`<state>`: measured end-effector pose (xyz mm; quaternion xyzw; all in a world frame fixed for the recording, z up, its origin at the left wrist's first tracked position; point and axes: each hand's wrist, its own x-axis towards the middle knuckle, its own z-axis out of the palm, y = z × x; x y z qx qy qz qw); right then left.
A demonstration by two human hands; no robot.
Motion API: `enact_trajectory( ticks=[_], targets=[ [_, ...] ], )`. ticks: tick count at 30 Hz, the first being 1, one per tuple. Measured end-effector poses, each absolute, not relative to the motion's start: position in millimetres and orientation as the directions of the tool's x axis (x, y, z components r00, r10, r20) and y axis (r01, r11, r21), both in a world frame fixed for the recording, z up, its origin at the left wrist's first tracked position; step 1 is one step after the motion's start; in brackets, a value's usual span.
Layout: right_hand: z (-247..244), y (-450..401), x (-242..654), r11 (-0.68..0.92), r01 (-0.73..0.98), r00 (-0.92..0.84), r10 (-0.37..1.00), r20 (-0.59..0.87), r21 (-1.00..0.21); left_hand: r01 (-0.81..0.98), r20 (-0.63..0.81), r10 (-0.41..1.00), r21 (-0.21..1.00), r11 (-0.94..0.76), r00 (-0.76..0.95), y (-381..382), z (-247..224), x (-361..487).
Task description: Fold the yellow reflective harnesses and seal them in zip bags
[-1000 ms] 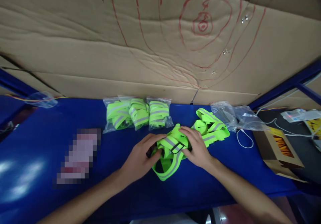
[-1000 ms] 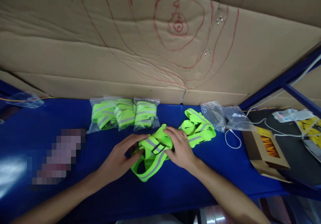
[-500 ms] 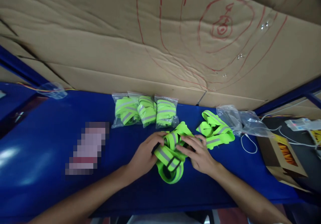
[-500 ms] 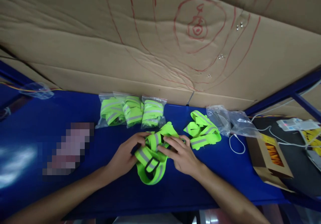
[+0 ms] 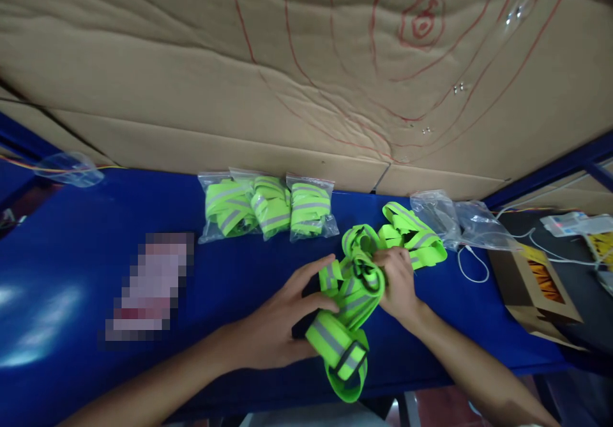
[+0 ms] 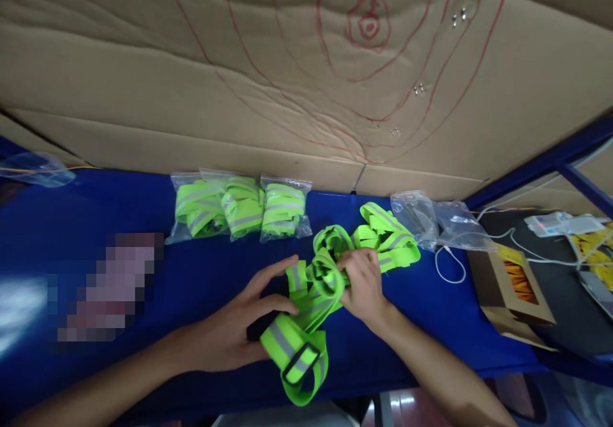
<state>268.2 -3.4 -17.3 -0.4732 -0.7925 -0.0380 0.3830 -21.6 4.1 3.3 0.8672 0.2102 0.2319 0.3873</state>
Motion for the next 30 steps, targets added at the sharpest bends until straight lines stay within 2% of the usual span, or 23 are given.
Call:
enact_trajectory(
  ticks=[5, 7, 10, 13, 15, 18, 21, 23, 28, 30],
  targets=[
    [-22, -1, 274, 0.47, 0.795, -0.131, 0.751, 0.648, -0.383, 0.157, 0.228, 0.535, 0.801, -0.578, 0.813, 3, -1, -24],
    [-21, 0, 271, 0.51, 0.769, -0.173, 0.746, 0.643, -0.384, 0.102, 0.25, 0.561, 0.848, -0.521, 0.79, 2, -1, -23],
    [-16, -1, 264, 0.642, 0.733, -0.388, 0.666, 0.637, -0.225, 0.051, 0.294, 0.633, 0.882, -0.468, 0.717, 0, -1, -20],
    [-9, -4, 254, 0.684, 0.728, -0.531, 0.6, 0.599, -0.04, 0.11, 0.342, 0.749, 0.87, -0.481, 0.567, -3, -1, -14],
    [-7, -7, 248, 0.684, 0.729, -0.561, 0.587, 0.584, 0.013, 0.199, 0.351, 0.775, 0.835, -0.513, 0.526, -8, -2, -9],
    [-6, -12, 244, 0.715, 0.699, -0.588, 0.57, 0.575, 0.006, 0.306, 0.287, 0.752, 0.784, -0.541, 0.593, -14, -4, -4],
    [-7, -12, 249, 0.713, 0.696, -0.553, 0.611, 0.566, -0.089, 0.282, 0.258, 0.753, 0.815, -0.506, 0.605, -13, -3, -4],
    [-6, -9, 256, 0.682, 0.705, -0.502, 0.674, 0.541, -0.195, 0.252, 0.266, 0.776, 0.843, -0.475, 0.572, -7, -2, -7],
    [5, 0, 272, 0.469, 0.588, -0.291, 0.883, 0.368, -0.66, 0.227, 0.303, 0.775, 0.841, -0.491, 0.555, 5, 0, -16],
    [10, 3, 278, 0.398, 0.528, -0.284, 0.915, 0.286, -0.75, 0.248, 0.319, 0.764, 0.816, -0.523, 0.561, 5, 1, -18]
  ],
)
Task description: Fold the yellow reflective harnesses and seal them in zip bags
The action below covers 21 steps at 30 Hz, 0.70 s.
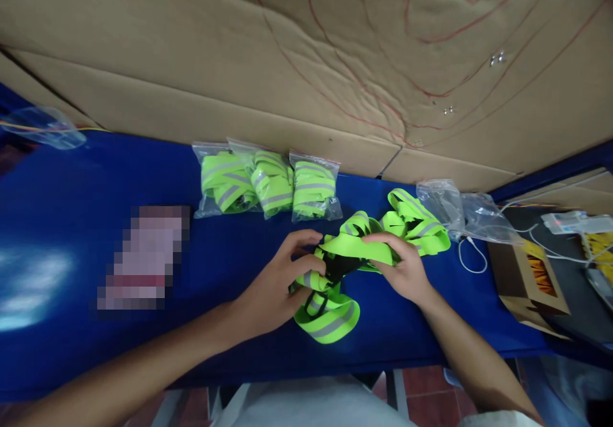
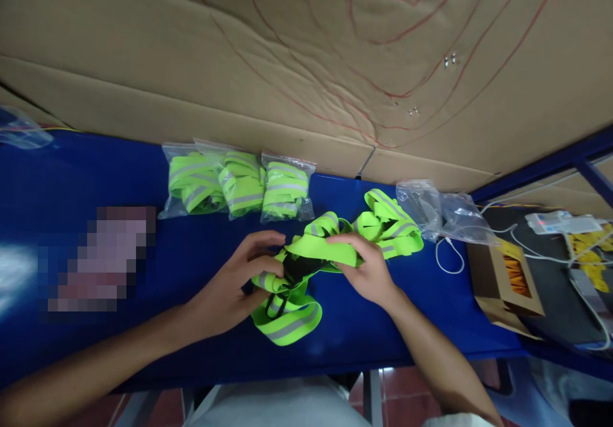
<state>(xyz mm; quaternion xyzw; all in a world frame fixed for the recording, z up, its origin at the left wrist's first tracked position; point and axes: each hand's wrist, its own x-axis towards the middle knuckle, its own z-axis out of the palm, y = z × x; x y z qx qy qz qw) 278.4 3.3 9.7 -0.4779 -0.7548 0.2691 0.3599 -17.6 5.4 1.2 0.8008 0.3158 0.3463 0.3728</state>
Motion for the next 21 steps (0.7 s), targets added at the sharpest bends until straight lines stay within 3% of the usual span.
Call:
enact_trajectory(
  ticks=[4, 10, 13, 15, 19, 21],
  targets=[
    [18, 10, 293, 0.37, 0.464, -0.419, 0.892, 0.169, -0.805, 0.262, 0.368, 0.732, 0.764, -0.589, 0.574, 1, 6, -18],
    [18, -1, 278, 0.475, 0.475, -0.467, 0.85, 0.244, -0.741, 0.271, 0.474, 0.672, 0.663, -0.698, 0.569, 6, 3, -19],
    [9, -10, 261, 0.453, 0.593, -0.401, 0.883, 0.244, -0.665, 0.261, 0.554, 0.524, 0.485, -0.835, 0.647, 10, -1, -19],
    [3, -12, 255, 0.394, 0.608, -0.303, 0.918, 0.257, -0.689, 0.259, 0.543, 0.438, 0.377, -0.889, 0.716, 10, 0, -19],
    [-3, -13, 251, 0.276, 0.543, -0.073, 0.957, 0.282, -0.793, 0.249, 0.396, 0.454, 0.468, -0.848, 0.798, 3, 11, -18],
    [-2, -16, 247, 0.255, 0.53, -0.034, 0.959, 0.28, -0.809, 0.27, 0.409, 0.509, 0.514, -0.814, 0.757, -1, 13, -15]
  ],
)
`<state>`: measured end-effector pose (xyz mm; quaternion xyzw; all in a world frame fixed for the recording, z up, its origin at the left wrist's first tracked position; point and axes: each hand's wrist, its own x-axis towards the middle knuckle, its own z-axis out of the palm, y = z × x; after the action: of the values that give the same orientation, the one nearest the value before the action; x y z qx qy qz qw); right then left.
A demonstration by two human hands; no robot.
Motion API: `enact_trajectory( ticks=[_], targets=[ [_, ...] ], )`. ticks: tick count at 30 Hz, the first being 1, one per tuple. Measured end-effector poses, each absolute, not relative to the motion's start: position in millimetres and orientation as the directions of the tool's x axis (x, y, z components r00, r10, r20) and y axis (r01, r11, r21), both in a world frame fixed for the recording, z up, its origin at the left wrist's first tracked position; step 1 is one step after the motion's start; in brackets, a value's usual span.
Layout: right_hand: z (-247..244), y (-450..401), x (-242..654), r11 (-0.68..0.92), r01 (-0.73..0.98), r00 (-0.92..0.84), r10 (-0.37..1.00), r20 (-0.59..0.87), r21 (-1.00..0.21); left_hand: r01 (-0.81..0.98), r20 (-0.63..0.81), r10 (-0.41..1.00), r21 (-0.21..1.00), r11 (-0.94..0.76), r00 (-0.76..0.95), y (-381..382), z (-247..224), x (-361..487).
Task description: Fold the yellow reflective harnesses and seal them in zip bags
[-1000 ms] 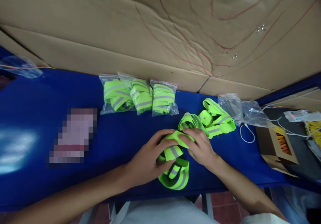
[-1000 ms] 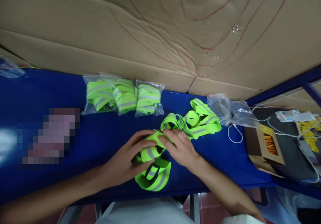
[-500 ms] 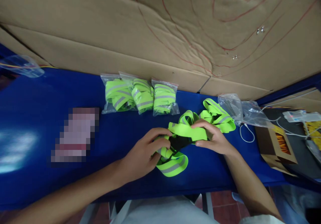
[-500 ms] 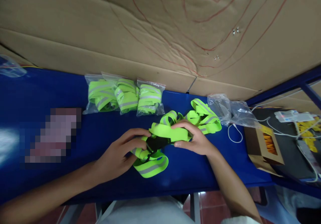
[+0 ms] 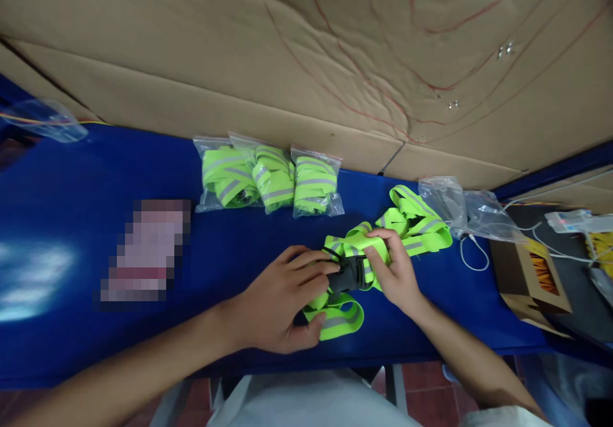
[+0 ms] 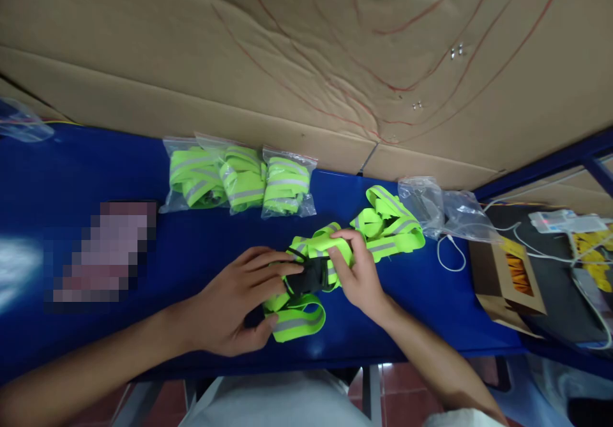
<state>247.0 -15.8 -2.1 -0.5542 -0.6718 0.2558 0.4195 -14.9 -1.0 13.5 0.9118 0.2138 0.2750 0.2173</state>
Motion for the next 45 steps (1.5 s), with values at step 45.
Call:
enact_trajectory(
  ticks=[45],
  targets=[
    [23, 23, 321, 0.265, 0.257, 0.411, 0.841, 0.353, -0.929, 0.416, 0.326, 0.928, 0.83, -0.373, 0.181, 51, 12, -44]
  ],
)
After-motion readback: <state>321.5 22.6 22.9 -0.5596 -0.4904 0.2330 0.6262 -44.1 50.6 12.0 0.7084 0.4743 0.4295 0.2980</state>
